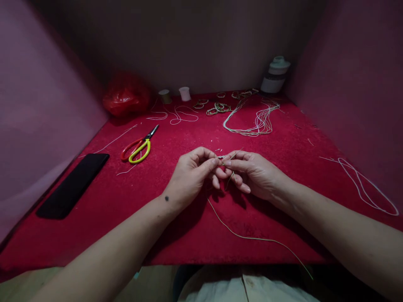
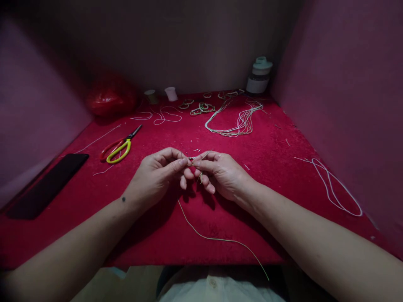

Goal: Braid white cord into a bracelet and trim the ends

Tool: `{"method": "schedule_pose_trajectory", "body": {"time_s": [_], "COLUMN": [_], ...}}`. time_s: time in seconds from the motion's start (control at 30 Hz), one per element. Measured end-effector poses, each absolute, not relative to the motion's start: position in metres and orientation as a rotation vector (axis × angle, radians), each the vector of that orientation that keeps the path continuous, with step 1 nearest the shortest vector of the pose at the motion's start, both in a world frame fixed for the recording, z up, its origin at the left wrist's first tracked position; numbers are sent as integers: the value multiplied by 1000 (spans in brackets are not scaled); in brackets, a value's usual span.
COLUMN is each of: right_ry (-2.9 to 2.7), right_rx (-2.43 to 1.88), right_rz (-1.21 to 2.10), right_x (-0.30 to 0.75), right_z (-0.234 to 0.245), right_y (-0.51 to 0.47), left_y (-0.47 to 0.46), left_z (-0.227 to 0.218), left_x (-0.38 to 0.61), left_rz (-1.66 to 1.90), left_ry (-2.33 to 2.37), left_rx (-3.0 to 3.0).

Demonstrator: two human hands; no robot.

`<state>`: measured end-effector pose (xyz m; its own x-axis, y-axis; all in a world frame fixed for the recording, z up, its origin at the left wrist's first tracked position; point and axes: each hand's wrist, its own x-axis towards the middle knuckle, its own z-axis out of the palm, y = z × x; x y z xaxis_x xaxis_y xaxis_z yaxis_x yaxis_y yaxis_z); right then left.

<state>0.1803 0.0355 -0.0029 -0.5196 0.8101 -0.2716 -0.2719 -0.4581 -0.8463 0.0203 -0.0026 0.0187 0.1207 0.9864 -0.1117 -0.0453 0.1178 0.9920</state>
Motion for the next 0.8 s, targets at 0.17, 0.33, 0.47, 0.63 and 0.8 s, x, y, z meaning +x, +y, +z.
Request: {"method": "schedule_pose_trajectory", "body": {"time_s": [0.17, 0.33, 0.47, 0.63, 0.8], "right_ry": [-1132, -1378, -1457, -1525, -1450], "right_rx": [-871, -921, -912, -786, -824], "right_rz": [1982, 1734, 1653, 1770, 1947], "right_x": [181, 183, 184, 186, 187], "right_z": [-4, 2, 6, 1, -2], "right_y": [36, 32, 32, 37, 39], "left_y": [4, 7, 7, 7, 5], "left_z": [12, 11, 13, 14, 17], "left_x": [15, 14, 15, 16, 15], "left_rz": [1083, 1049, 1006, 994, 998], "left_ry": [1004, 964, 985, 1024, 1122], "left_rx": [1009, 969, 950, 942, 964]}}
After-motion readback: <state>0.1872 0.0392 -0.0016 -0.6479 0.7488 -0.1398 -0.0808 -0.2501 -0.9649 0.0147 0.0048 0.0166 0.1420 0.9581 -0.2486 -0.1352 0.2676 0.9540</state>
